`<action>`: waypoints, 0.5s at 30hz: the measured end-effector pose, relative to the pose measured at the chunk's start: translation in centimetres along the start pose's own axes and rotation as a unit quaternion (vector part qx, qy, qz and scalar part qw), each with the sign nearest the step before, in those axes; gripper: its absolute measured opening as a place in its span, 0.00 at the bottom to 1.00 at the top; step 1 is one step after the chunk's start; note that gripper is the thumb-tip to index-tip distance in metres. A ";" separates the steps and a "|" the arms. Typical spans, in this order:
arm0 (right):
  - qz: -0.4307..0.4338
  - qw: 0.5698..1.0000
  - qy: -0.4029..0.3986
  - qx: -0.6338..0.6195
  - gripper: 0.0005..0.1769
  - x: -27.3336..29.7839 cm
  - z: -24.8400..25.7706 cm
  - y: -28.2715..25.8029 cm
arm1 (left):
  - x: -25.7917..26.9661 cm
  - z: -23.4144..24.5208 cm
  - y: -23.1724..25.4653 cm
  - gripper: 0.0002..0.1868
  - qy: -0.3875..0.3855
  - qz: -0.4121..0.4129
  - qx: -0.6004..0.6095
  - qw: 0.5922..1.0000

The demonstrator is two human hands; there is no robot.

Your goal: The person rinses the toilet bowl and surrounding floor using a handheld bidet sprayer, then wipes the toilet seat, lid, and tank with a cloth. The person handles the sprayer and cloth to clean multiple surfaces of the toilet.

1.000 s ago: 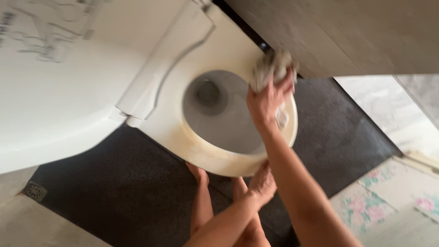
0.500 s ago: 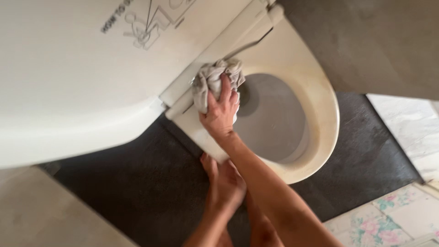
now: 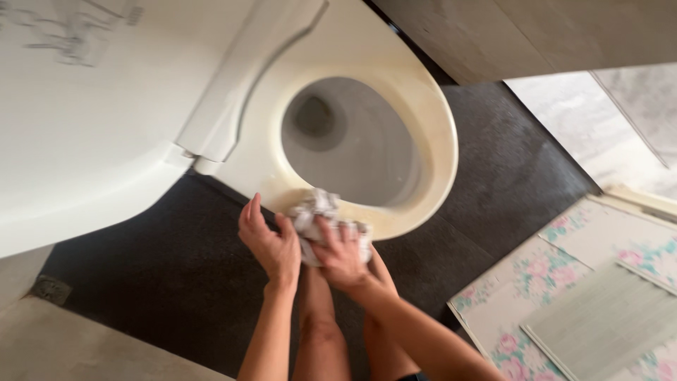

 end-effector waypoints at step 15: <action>-0.046 0.971 0.170 0.164 0.32 -1.5 13.6 24.0 | 2.4 -4.8 0.1 0.33 -0.017 0.030 0.024 0.999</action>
Point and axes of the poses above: each hand's wrist, its own x-axis away from the middle knuckle, its own z-axis out of the back of the hand, y = z × x, the point moved 9 cm from there along -x, towards the middle knuckle, and after that the axes turned 3 degrees about -y, right-handed, at the moved point
